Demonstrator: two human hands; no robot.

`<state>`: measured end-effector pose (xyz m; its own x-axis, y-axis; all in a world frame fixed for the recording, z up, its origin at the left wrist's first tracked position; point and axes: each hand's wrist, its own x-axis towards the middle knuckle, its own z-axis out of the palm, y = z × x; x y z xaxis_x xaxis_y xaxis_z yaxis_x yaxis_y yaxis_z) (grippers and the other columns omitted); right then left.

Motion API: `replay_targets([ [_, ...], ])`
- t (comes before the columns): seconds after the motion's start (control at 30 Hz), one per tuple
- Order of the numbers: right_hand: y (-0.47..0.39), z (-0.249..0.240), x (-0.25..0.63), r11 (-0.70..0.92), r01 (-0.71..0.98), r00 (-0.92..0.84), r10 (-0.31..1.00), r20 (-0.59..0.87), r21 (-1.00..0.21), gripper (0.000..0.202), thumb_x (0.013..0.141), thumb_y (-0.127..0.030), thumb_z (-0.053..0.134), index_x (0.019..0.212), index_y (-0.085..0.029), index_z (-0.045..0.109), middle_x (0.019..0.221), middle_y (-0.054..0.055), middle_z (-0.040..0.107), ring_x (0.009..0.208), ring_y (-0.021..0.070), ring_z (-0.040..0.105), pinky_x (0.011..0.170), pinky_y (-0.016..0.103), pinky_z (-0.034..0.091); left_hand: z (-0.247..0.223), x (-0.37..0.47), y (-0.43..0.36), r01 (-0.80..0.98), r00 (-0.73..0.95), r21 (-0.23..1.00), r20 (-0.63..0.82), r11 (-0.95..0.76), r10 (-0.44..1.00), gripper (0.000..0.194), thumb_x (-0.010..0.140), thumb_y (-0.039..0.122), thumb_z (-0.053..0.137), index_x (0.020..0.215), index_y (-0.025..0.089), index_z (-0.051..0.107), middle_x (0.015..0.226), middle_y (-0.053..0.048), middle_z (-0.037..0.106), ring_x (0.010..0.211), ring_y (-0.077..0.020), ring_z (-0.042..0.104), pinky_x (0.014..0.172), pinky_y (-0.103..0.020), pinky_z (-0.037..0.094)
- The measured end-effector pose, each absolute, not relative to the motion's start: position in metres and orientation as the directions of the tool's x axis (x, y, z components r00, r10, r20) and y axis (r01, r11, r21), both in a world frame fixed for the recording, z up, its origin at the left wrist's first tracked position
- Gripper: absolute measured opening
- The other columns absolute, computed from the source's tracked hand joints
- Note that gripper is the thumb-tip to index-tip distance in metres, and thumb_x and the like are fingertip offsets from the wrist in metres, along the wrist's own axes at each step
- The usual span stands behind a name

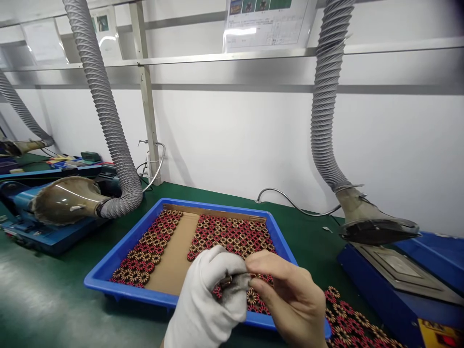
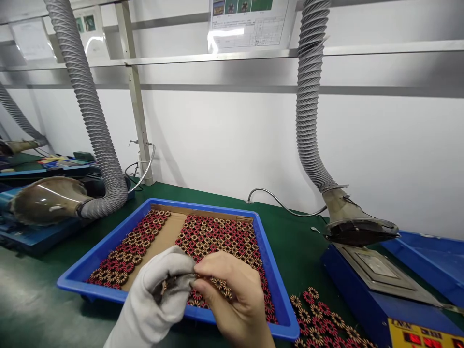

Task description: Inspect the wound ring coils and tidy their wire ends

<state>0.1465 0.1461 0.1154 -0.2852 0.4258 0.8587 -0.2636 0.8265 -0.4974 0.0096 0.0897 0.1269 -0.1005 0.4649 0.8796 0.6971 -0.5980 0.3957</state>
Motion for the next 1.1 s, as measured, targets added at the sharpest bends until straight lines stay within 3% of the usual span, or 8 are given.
replay_targets([
  [0.13, 0.147, 0.119, 0.146, 0.880, -0.244, -0.297, 0.332, 0.895, -0.407, 0.035, 0.083, 0.000, 0.065, 0.108, -0.025, 0.071, 0.082, 0.003, 0.075, 0.075, 0.0185, 0.069, 0.072, 0.029, 0.057, 0.126, 0.008, 0.090, 0.705, -0.107, 0.373, 0.896, -0.603, 0.430, 0.024, 0.070, 0.003, 0.047, 0.080, 0.024, 0.055, 0.068, 0.007, 0.067, 0.063, -0.0074, 0.064, 0.072, -0.014, 0.052],
  [0.47, 0.147, 0.123, 0.152, 0.939, -0.157, -0.331, 0.243, 0.912, -0.307, 0.030, 0.084, 0.002, 0.061, 0.102, -0.021, 0.068, 0.079, 0.003, 0.073, 0.074, 0.0178, 0.069, 0.073, 0.030, 0.057, 0.128, 0.007, 0.088, 0.645, -0.055, 0.460, 0.824, -0.610, 0.564, 0.019, 0.070, 0.006, 0.044, 0.070, 0.020, 0.057, 0.063, 0.003, 0.064, 0.058, -0.0093, 0.061, 0.063, -0.017, 0.051],
  [0.57, 0.144, 0.124, 0.155, 0.975, 0.001, -0.368, 0.206, 0.907, -0.221, 0.024, 0.082, 0.003, 0.056, 0.091, -0.018, 0.065, 0.075, 0.004, 0.069, 0.072, 0.0175, 0.066, 0.070, 0.029, 0.054, 0.126, 0.007, 0.087, 0.735, 0.004, 0.376, 0.830, -0.564, 0.558, 0.017, 0.072, 0.007, 0.045, 0.070, 0.019, 0.056, 0.061, 0.001, 0.057, 0.056, -0.0122, 0.055, 0.057, -0.023, 0.048],
  [0.63, 0.141, 0.124, 0.155, 0.933, 0.052, -0.382, 0.348, 0.856, -0.356, 0.018, 0.087, -0.004, 0.053, 0.078, -0.018, 0.060, 0.067, 0.002, 0.062, 0.062, 0.0148, 0.059, 0.058, 0.025, 0.047, 0.127, 0.007, 0.085, 0.839, 0.077, 0.216, 0.862, -0.500, 0.502, 0.016, 0.075, 0.009, 0.048, 0.070, 0.018, 0.059, 0.060, -0.002, 0.055, 0.054, -0.0151, 0.052, 0.052, -0.026, 0.044],
  [0.73, 0.140, 0.121, 0.150, 0.481, -0.198, -0.524, 0.684, 0.507, -0.854, 0.033, 0.098, -0.026, 0.048, 0.066, -0.020, 0.048, 0.050, -0.005, 0.042, 0.042, 0.0092, 0.042, 0.042, 0.020, 0.033, 0.130, 0.007, 0.081, 0.922, 0.212, -0.056, 0.901, -0.384, 0.377, 0.015, 0.079, 0.012, 0.051, 0.076, 0.016, 0.065, 0.061, -0.007, 0.059, 0.054, -0.0193, 0.053, 0.051, -0.031, 0.044],
  [0.83, 0.143, 0.116, 0.146, -0.114, -0.476, -0.734, 0.597, 0.323, -0.872, 0.044, 0.099, -0.038, 0.045, 0.060, -0.021, 0.039, 0.039, -0.011, 0.024, 0.029, 0.0062, 0.028, 0.032, 0.018, 0.020, 0.132, 0.007, 0.079, 0.921, 0.177, -0.023, 0.914, -0.389, 0.365, 0.015, 0.079, 0.010, 0.050, 0.074, 0.016, 0.063, 0.060, -0.006, 0.058, 0.054, -0.0181, 0.053, 0.052, -0.031, 0.044],
  [0.93, 0.145, 0.113, 0.149, 0.120, -0.554, -0.583, 0.651, 0.486, -0.824, 0.041, 0.099, -0.035, 0.049, 0.061, -0.019, 0.050, 0.045, -0.006, 0.039, 0.040, 0.0082, 0.042, 0.042, 0.018, 0.033, 0.132, 0.007, 0.081, 0.845, 0.027, 0.217, 0.895, -0.488, 0.445, 0.017, 0.076, 0.006, 0.047, 0.070, 0.019, 0.057, 0.059, -0.001, 0.054, 0.053, -0.0136, 0.050, 0.053, -0.025, 0.043],
  [1.1, 0.144, 0.113, 0.157, 0.564, -0.276, -0.489, 0.614, 0.619, -0.778, 0.008, 0.091, -0.028, 0.067, 0.099, -0.029, 0.068, 0.085, 0.000, 0.066, 0.081, 0.0164, 0.059, 0.074, 0.026, 0.046, 0.132, 0.007, 0.085, 0.662, -0.048, 0.440, 0.832, -0.607, 0.552, 0.016, 0.074, 0.007, 0.045, 0.071, 0.021, 0.052, 0.058, 0.005, 0.053, 0.052, -0.0082, 0.050, 0.050, -0.016, 0.041],
])
